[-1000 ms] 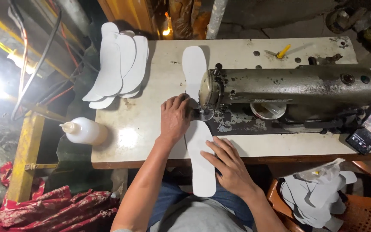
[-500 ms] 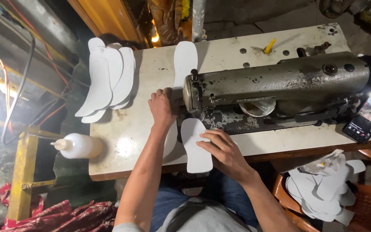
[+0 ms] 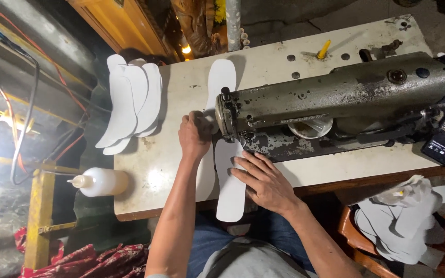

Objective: Positioning shoe components at a stitching station and applying adhesive from a squeeze bottle to the edges of the parts.

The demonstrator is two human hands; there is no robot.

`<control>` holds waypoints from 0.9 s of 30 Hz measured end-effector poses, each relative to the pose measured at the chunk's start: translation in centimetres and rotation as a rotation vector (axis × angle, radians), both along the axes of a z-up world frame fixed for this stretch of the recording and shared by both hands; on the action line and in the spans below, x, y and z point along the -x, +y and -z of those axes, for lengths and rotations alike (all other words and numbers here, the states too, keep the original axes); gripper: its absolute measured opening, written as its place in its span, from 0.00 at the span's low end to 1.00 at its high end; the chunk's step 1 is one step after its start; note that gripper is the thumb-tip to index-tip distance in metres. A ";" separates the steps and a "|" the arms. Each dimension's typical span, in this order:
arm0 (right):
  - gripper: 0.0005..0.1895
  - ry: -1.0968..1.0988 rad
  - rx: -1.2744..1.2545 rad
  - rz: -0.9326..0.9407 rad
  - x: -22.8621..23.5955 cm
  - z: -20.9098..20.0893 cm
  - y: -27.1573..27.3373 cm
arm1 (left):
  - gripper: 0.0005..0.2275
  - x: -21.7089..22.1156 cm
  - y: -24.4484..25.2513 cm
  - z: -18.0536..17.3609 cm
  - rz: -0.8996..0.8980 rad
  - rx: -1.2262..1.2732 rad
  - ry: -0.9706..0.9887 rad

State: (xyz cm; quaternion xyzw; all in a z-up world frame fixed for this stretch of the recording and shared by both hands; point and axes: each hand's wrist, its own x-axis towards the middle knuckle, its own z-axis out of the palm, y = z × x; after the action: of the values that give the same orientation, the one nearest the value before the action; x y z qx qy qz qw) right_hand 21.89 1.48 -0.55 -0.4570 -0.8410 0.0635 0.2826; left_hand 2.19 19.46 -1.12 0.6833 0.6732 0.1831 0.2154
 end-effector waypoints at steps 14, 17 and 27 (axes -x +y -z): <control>0.34 -0.043 -0.046 0.101 0.3 -0.9 -0.6 | 0.18 4.9 -5.2 -3.7 -0.125 0.160 -0.020; 0.30 -0.008 -0.042 0.111 0.3 -0.9 -0.6 | 0.15 5.3 -6.6 -3.5 -0.099 0.096 -0.033; 0.21 -0.005 -0.119 0.146 0.4 -0.7 -0.4 | 0.18 6.6 -14.2 -0.2 -0.026 -0.378 0.241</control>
State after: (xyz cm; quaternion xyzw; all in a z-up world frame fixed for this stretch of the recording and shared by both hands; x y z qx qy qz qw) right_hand 21.48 1.08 0.11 -0.4996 -0.8084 -0.0083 0.3111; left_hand -4.41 5.25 -0.96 0.7197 0.6565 0.2260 -0.0009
